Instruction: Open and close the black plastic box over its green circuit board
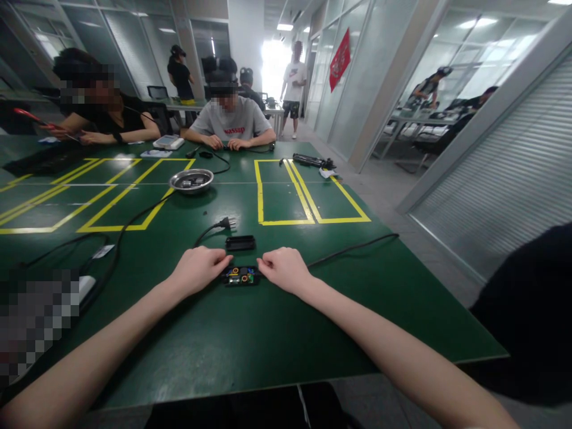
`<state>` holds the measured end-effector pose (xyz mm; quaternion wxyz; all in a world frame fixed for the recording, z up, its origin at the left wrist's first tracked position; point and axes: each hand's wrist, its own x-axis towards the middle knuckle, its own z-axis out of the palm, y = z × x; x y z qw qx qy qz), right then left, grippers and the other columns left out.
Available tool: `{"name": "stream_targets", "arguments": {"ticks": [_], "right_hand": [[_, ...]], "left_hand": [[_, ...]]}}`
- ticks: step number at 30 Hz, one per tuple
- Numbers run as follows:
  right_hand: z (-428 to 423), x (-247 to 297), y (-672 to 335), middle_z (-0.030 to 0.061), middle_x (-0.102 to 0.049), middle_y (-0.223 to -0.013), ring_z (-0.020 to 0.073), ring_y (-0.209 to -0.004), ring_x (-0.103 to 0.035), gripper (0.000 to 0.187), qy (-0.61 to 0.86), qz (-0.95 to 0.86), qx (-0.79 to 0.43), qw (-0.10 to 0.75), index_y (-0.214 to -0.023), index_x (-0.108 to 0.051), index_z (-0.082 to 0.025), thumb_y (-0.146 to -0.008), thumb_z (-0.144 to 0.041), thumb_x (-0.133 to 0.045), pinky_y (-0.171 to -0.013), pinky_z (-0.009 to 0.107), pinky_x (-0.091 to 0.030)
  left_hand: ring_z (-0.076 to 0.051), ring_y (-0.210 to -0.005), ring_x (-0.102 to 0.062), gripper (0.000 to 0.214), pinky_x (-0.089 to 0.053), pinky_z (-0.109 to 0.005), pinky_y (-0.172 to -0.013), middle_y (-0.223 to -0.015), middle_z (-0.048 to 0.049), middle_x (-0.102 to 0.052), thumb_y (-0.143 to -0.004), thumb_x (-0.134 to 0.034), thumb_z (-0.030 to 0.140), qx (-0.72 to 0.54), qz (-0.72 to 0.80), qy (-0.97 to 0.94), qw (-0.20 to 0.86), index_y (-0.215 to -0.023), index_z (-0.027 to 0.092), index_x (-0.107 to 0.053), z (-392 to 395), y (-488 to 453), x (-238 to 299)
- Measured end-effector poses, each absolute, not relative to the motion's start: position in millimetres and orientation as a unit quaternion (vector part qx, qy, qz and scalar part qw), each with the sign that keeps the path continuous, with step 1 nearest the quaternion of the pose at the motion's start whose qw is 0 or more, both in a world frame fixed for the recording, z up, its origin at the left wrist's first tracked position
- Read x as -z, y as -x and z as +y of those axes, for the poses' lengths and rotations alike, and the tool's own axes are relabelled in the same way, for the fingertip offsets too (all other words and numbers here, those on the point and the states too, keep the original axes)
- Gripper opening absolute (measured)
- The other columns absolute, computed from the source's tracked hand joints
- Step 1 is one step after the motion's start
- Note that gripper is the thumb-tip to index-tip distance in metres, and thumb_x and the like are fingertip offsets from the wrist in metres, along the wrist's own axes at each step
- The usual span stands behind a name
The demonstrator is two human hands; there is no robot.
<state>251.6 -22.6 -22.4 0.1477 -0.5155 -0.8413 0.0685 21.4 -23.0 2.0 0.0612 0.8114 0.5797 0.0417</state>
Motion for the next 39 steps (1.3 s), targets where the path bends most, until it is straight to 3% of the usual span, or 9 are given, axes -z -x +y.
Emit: {"name": "stream_targets", "arguments": {"ticks": [15,21,26,29,33,39], "right_hand": [[-20.2,23.5,-252.4,0.0018,-0.059,-0.052,0.0144,-0.051,-0.051,0.043,0.52,-0.841,-0.049,0.143,-0.054,-0.057,-0.02,-0.095,-0.032,-0.054,-0.056,0.029,-0.023],[-19.5,17.3,-249.9,0.0003,-0.054,-0.049,0.0138,-0.047,-0.045,0.043,0.525,-0.838,-0.065,0.136,-0.051,-0.052,-0.02,-0.093,-0.032,-0.056,-0.056,0.029,-0.023],[-20.3,21.3,-251.6,0.0005,-0.056,-0.054,0.0139,-0.052,-0.049,0.041,0.521,-0.837,-0.065,0.152,-0.054,-0.05,-0.02,-0.093,-0.03,-0.057,-0.056,0.029,-0.022],[-20.2,26.1,-255.1,-0.0007,-0.058,-0.061,0.013,-0.056,-0.051,0.028,0.499,-0.839,-0.074,0.206,-0.062,-0.055,-0.02,-0.09,-0.026,-0.061,-0.057,0.027,-0.026],[-17.7,30.2,-260.2,0.0,-0.063,-0.077,0.013,-0.063,-0.054,0.007,0.468,-0.827,-0.111,0.292,-0.083,-0.066,-0.02,-0.088,-0.022,-0.061,-0.061,0.025,-0.038],[-9.6,39.1,-263.1,0.0089,-0.068,-0.104,0.0226,-0.096,-0.064,0.02,0.468,-0.813,-0.139,0.317,-0.106,-0.074,-0.02,-0.093,-0.025,-0.059,-0.083,0.036,-0.053]], "left_hand": [[-0.021,-0.062,-0.064,0.042,-0.034,-0.028,-0.058,-0.059,-0.0044,-0.065,-0.098,-0.045,0.039,-0.065,0.581,-0.81,0.043,-0.066,0.021,-0.066,-22.7,-20.3,-0.6],[-0.022,-0.063,-0.063,0.042,-0.033,-0.029,-0.06,-0.06,-0.005,-0.065,-0.098,-0.045,0.037,-0.065,0.588,-0.804,0.05,-0.065,0.021,-0.064,-22.2,-22.8,-0.9],[-0.021,-0.064,-0.064,0.038,-0.033,-0.028,-0.061,-0.062,-0.0039,-0.065,-0.099,-0.048,0.039,-0.078,0.588,-0.803,0.06,-0.069,0.021,-0.063,-25.0,-20.4,-2.0],[-0.021,-0.069,-0.066,0.029,-0.038,-0.029,-0.062,-0.073,-0.004,-0.07,-0.098,-0.051,0.038,-0.117,0.585,-0.801,0.041,-0.08,0.021,-0.066,-24.7,-17.1,-0.5],[-0.026,-0.1,-0.067,0.026,-0.051,-0.034,-0.08,-0.106,-0.0102,-0.072,-0.098,-0.052,0.034,-0.173,0.571,-0.801,-0.046,-0.108,0.019,-0.07,-17.9,-9.6,7.0],[-0.026,-0.104,-0.065,0.028,-0.054,-0.037,-0.089,-0.107,-0.0086,-0.072,-0.099,-0.054,0.037,-0.18,0.552,-0.814,-0.011,-0.104,0.02,-0.075,-9.6,-3.7,17.0]]}}
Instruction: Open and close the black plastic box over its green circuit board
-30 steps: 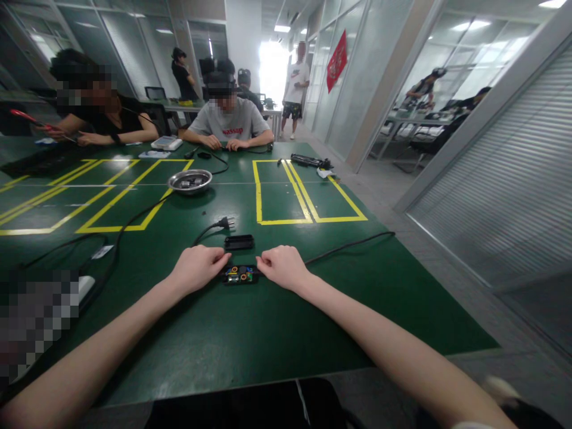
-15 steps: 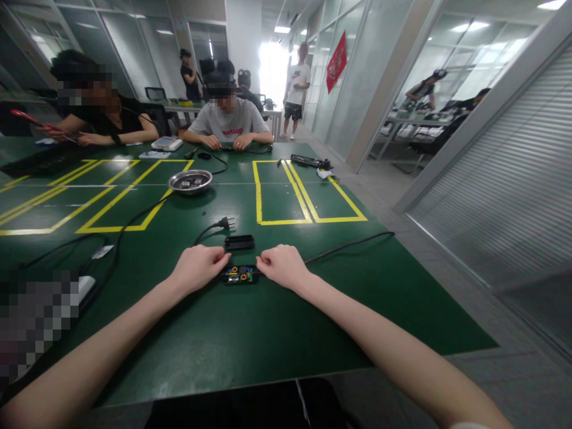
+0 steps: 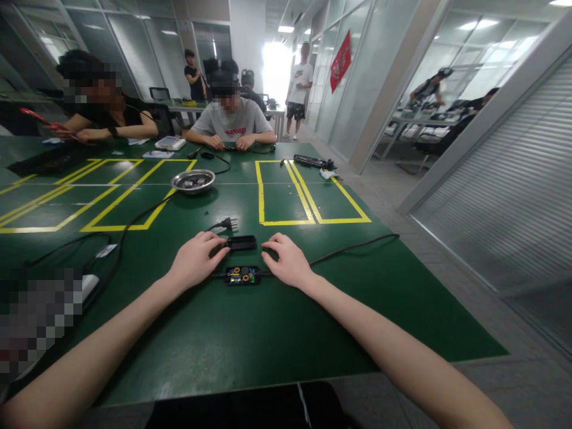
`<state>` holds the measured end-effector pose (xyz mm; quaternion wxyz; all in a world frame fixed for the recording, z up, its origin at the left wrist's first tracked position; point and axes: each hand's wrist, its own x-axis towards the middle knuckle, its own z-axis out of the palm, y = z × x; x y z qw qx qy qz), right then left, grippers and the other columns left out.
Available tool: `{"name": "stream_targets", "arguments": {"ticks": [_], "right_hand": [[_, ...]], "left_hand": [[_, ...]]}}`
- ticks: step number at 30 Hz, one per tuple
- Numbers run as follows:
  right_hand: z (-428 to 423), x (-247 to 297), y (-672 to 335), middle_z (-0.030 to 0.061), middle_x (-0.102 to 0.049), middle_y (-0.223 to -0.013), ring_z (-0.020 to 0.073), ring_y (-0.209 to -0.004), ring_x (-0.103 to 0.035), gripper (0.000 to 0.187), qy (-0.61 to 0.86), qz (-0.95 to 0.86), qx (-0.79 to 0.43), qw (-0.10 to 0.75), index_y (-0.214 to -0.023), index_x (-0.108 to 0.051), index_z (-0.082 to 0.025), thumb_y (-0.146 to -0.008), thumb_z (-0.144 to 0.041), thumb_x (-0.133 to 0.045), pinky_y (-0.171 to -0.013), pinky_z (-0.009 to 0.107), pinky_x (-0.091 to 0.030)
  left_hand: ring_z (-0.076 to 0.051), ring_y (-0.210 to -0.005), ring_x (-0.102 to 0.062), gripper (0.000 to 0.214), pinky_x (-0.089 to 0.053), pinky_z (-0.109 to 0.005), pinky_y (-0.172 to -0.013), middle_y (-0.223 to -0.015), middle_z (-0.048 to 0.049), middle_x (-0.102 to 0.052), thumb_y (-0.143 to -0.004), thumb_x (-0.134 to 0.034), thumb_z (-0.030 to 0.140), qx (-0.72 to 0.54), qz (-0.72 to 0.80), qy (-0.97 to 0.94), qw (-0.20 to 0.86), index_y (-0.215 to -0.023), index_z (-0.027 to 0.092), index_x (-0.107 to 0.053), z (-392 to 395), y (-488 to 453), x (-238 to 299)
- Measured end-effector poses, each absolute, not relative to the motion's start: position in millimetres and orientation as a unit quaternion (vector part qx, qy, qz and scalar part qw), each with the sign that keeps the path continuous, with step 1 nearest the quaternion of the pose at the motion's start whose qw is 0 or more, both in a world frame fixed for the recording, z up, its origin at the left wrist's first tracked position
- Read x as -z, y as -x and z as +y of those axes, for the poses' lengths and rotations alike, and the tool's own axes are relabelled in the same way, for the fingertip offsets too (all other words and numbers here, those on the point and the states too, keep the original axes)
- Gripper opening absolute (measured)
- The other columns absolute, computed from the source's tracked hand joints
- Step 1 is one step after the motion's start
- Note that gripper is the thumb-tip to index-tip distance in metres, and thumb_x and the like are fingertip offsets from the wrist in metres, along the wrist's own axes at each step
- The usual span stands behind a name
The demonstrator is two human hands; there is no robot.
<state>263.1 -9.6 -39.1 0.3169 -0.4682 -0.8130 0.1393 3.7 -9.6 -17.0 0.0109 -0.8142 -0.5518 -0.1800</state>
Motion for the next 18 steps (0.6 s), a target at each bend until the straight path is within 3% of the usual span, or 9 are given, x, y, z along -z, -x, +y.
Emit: {"name": "stream_targets", "arguments": {"ticks": [3,7,11,14,18], "right_hand": [[-5.2,43.3,-264.1,0.0102,-0.067,-0.112,0.0249,-0.107,-0.063,0.025,0.443,-0.818,-0.171,0.324,-0.114,-0.073,-0.021,-0.092,-0.025,-0.062,-0.093,0.041,-0.053],[-1.9,39.8,-266.9,0.0087,-0.072,-0.109,0.0195,-0.089,-0.065,0.024,0.432,-0.791,-0.271,0.339,-0.111,-0.074,-0.019,-0.091,-0.026,-0.062,-0.081,0.035,-0.054],[-4.4,32.1,-267.7,0.0047,-0.074,-0.086,0.0166,-0.074,-0.063,0.017,0.428,-0.755,-0.363,0.341,-0.092,-0.074,-0.016,-0.086,-0.031,-0.069,-0.067,0.029,-0.049],[-7.2,31.2,-266.3,0.0018,-0.069,-0.077,0.0152,-0.071,-0.06,0.014,0.419,-0.744,-0.389,0.347,-0.083,-0.069,-0.017,-0.081,-0.031,-0.073,-0.067,0.029,-0.048],[-7.9,35.6,-264.7,-0.0002,-0.066,-0.083,0.014,-0.074,-0.06,0.024,0.396,-0.715,-0.428,0.386,-0.092,-0.059,-0.02,-0.08,-0.035,-0.074,-0.071,0.029,-0.05]], "left_hand": [[-0.025,-0.101,-0.066,0.024,-0.054,-0.035,-0.088,-0.102,-0.0067,-0.074,-0.097,-0.058,0.038,0.21,-0.551,0.807,-0.023,-0.097,0.021,-0.076,-9.2,-5.4,17.9],[-0.022,-0.088,-0.068,0.018,-0.055,-0.034,-0.081,-0.093,-0.0049,-0.075,-0.089,-0.065,0.034,0.274,-0.553,0.774,-0.141,-0.096,0.02,-0.073,-9.1,-5.4,18.9],[-0.018,-0.073,-0.067,0.017,-0.054,-0.03,-0.07,-0.081,-0.0025,-0.074,-0.084,-0.066,0.034,0.327,-0.509,0.74,-0.294,-0.088,0.018,-0.069,-8.9,-2.3,17.3],[-0.017,-0.07,-0.066,0.021,-0.053,-0.028,-0.066,-0.076,-0.0022,-0.071,-0.081,-0.07,0.037,0.326,-0.476,0.732,-0.363,-0.085,0.016,-0.068,-9.2,-0.5,14.4],[-0.014,-0.067,-0.063,0.022,-0.05,-0.024,-0.061,-0.073,-0.0014,-0.07,-0.079,-0.072,0.037,0.319,-0.453,0.738,-0.385,-0.083,0.016,-0.068,-12.2,-0.5,10.8]]}}
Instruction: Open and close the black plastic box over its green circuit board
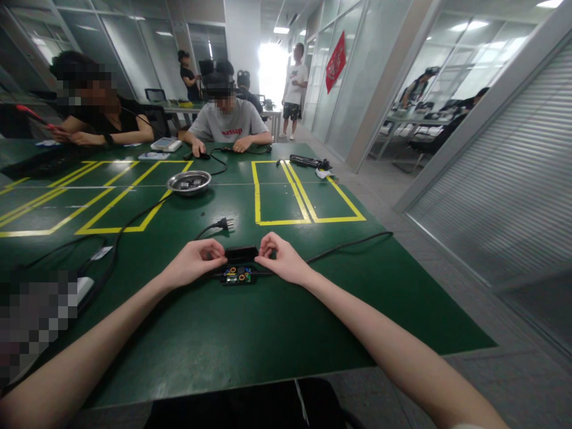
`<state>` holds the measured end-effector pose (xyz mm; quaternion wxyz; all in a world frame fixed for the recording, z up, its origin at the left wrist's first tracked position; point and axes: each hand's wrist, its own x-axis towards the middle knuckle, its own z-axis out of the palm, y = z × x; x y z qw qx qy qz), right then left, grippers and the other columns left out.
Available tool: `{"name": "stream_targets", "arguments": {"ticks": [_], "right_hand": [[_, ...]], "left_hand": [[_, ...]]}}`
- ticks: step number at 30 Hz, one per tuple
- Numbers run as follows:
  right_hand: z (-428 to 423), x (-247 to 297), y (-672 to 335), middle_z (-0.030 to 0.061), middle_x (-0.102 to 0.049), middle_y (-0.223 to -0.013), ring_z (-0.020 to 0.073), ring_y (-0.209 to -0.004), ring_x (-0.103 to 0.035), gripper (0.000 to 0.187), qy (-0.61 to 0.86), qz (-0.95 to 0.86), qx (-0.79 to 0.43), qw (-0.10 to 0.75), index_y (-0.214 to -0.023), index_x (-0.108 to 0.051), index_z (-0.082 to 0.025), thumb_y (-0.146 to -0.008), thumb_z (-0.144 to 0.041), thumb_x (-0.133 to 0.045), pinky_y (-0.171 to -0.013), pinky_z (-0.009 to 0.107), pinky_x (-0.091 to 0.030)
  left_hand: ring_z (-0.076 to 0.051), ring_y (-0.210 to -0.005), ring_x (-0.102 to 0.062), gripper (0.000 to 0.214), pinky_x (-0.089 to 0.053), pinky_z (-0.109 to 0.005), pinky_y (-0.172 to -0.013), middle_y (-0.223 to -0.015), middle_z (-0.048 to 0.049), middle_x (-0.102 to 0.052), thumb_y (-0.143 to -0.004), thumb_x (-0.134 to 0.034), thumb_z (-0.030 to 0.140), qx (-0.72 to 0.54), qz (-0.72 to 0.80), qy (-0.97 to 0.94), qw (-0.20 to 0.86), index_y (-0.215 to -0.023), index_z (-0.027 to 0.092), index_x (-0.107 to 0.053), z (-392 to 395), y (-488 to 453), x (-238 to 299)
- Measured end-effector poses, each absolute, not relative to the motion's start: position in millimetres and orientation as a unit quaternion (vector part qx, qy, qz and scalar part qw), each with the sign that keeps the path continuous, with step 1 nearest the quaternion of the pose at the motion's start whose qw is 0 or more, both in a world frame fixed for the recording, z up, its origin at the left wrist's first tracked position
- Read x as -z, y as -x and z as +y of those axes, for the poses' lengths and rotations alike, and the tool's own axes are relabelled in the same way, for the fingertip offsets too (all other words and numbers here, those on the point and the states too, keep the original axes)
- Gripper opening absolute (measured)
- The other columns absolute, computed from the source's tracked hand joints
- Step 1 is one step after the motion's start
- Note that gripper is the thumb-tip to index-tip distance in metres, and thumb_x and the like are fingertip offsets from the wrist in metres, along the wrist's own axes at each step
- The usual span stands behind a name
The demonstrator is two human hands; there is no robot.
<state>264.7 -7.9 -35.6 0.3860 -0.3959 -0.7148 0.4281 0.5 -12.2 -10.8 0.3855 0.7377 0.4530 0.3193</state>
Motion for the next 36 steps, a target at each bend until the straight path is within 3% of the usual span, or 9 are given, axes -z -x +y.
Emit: {"name": "stream_targets", "arguments": {"ticks": [4,12,17,22,29,36], "right_hand": [[-7.8,35.4,-264.8,-0.0004,-0.064,-0.081,0.0145,-0.074,-0.06,0.024,0.387,-0.727,-0.428,0.371,-0.095,-0.061,-0.019,-0.083,-0.036,-0.072,-0.073,0.03,-0.051],[-16.5,27.1,-266.0,0.0015,-0.068,-0.08,0.014,-0.067,-0.059,0.02,0.384,-0.767,-0.379,0.347,-0.099,-0.071,-0.018,-0.086,-0.033,-0.07,-0.059,0.026,-0.047],[-19.1,24.4,-266.3,0.0031,-0.07,-0.086,0.0158,-0.076,-0.064,0.016,0.36,-0.788,-0.36,0.345,-0.099,-0.07,-0.019,-0.088,-0.029,-0.068,-0.064,0.028,-0.052],[-20.0,20.9,-266.6,0.0065,-0.073,-0.105,0.018,-0.089,-0.068,0.016,0.35,-0.793,-0.366,0.338,-0.102,-0.069,-0.019,-0.088,-0.028,-0.066,-0.068,0.028,-0.055],[-19.9,17.3,-268.1,0.0055,-0.075,-0.099,0.0185,-0.087,-0.069,0.02,0.356,-0.788,-0.397,0.308,-0.104,-0.07,-0.019,-0.087,-0.029,-0.068,-0.073,0.031,-0.056],[-19.7,16.2,-271.5,0.0034,-0.072,-0.091,0.0156,-0.076,-0.063,0.026,0.355,-0.809,-0.377,0.28,-0.104,-0.07,-0.019,-0.086,-0.038,-0.073,-0.065,0.027,-0.049]], "left_hand": [[-0.011,-0.06,-0.058,0.015,-0.045,-0.02,-0.056,-0.069,0.0004,-0.068,-0.079,-0.069,0.031,-0.311,0.452,-0.765,0.337,-0.08,0.016,-0.07,-16.7,-2.6,6.5],[-0.009,-0.054,-0.052,0.011,-0.04,-0.019,-0.053,-0.061,0.0024,-0.062,-0.075,-0.065,0.026,-0.307,0.438,-0.787,0.308,-0.074,0.015,-0.065,-19.5,0.7,1.9],[-0.009,-0.057,-0.054,0.009,-0.04,-0.02,-0.055,-0.063,0.0022,-0.063,-0.074,-0.063,0.023,-0.285,0.431,-0.81,0.279,-0.072,0.015,-0.064,-21.5,2.9,1.6],[-0.009,-0.054,-0.051,0.007,-0.039,-0.02,-0.054,-0.062,0.0031,-0.061,-0.072,-0.061,0.023,-0.28,0.424,-0.819,0.269,-0.072,0.016,-0.063,-21.4,2.4,3.0],[-0.008,-0.052,-0.048,0.007,-0.037,-0.02,-0.053,-0.059,0.0044,-0.058,-0.072,-0.061,0.023,-0.26,0.429,-0.824,0.262,-0.073,0.017,-0.064,-22.6,0.8,2.3],[-0.01,-0.053,-0.049,0.009,-0.037,-0.021,-0.055,-0.061,0.0033,-0.059,-0.071,-0.059,0.022,-0.245,0.421,-0.836,0.253,-0.074,0.016,-0.065,-22.2,1.5,3.0]]}}
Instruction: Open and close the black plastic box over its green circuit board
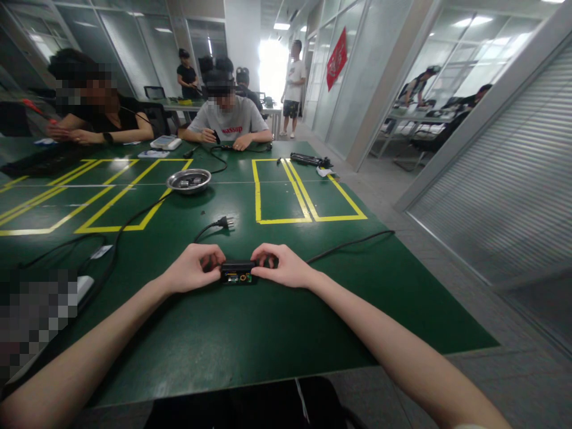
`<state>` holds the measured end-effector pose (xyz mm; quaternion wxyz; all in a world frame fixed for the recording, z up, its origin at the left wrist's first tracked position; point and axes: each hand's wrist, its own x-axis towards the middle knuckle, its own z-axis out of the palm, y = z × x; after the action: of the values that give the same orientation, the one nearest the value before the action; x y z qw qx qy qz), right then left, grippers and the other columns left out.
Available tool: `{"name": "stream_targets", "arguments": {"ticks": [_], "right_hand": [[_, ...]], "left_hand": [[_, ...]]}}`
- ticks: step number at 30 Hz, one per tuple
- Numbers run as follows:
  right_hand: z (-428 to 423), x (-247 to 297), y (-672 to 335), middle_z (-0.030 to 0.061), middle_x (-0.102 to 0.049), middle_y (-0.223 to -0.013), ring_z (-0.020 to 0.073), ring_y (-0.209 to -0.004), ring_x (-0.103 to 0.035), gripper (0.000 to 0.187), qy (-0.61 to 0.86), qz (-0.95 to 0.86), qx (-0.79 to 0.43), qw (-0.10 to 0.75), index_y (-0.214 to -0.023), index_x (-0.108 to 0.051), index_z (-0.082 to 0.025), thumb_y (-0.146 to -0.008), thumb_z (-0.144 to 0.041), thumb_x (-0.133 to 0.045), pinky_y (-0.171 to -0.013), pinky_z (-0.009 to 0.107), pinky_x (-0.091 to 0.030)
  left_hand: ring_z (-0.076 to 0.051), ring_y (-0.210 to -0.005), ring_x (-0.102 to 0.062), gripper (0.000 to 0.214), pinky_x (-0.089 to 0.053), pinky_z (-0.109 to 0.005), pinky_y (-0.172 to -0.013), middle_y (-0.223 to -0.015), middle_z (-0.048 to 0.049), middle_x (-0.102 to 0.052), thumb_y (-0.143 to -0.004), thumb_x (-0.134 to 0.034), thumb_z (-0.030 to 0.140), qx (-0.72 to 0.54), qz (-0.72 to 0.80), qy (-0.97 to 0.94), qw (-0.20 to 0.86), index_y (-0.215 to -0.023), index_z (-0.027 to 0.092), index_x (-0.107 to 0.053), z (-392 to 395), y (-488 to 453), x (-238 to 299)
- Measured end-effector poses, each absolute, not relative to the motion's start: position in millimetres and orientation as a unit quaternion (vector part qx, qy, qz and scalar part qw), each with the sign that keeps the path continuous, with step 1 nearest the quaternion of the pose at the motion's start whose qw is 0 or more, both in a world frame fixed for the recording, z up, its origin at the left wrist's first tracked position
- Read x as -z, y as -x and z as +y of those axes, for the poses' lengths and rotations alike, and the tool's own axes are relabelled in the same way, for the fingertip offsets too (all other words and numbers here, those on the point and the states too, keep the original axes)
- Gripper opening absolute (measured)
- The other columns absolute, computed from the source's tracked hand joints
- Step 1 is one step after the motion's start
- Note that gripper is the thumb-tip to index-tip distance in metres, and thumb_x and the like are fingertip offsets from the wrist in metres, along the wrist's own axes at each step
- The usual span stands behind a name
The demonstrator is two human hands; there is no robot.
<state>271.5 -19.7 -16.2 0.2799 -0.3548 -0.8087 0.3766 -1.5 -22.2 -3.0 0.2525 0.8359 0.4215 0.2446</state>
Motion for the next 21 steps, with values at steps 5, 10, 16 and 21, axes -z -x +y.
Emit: {"name": "stream_targets", "arguments": {"ticks": [5,10,16,21], "right_hand": [[-20.1,18.8,-273.0,0.0038,-0.071,-0.092,0.0168,-0.079,-0.064,0.03,0.336,-0.83,-0.356,0.268,-0.104,-0.07,-0.019,-0.082,-0.038,-0.078,-0.067,0.028,-0.049],[-21.6,18.9,-272.9,0.0057,-0.073,-0.097,0.0192,-0.083,-0.066,0.031,0.295,-0.868,-0.293,0.27,-0.105,-0.07,-0.02,-0.079,-0.035,-0.08,-0.073,0.031,-0.053],[-23.7,18.1,-271.2,0.0095,-0.074,-0.103,0.0239,-0.094,-0.069,0.026,0.231,-0.91,-0.214,0.271,-0.109,-0.07,-0.021,-0.085,-0.03,-0.074,-0.084,0.037,-0.056],[-23.9,18.9,-270.2,0.01,-0.074,-0.108,0.0244,-0.099,-0.07,0.027,0.225,-0.916,-0.196,0.267,-0.109,-0.07,-0.022,-0.084,-0.031,-0.076,-0.085,0.037,-0.057]], "left_hand": [[-0.011,-0.055,-0.052,0.019,-0.038,-0.022,-0.057,-0.062,0.0016,-0.061,-0.076,-0.047,0.021,-0.249,0.419,-0.836,0.252,-0.073,0.017,-0.065,-21.7,1.7,2.2],[-0.012,-0.059,-0.055,0.02,-0.041,-0.023,-0.06,-0.07,0.0004,-0.067,-0.08,-0.048,0.024,-0.251,0.418,-0.837,0.249,-0.078,0.017,-0.066,-23.5,0.1,1.6],[-0.012,-0.057,-0.053,0.021,-0.038,-0.023,-0.057,-0.065,0.0004,-0.064,-0.087,-0.054,0.029,-0.242,0.415,-0.842,0.244,-0.078,0.017,-0.069,-24.9,-5.8,6.3],[-0.013,-0.058,-0.053,0.032,-0.037,-0.024,-0.057,-0.065,0.0,-0.065,-0.093,-0.056,0.043,-0.223,0.421,-0.848,0.233,-0.076,0.018,-0.069,-23.6,-8.4,8.3]]}}
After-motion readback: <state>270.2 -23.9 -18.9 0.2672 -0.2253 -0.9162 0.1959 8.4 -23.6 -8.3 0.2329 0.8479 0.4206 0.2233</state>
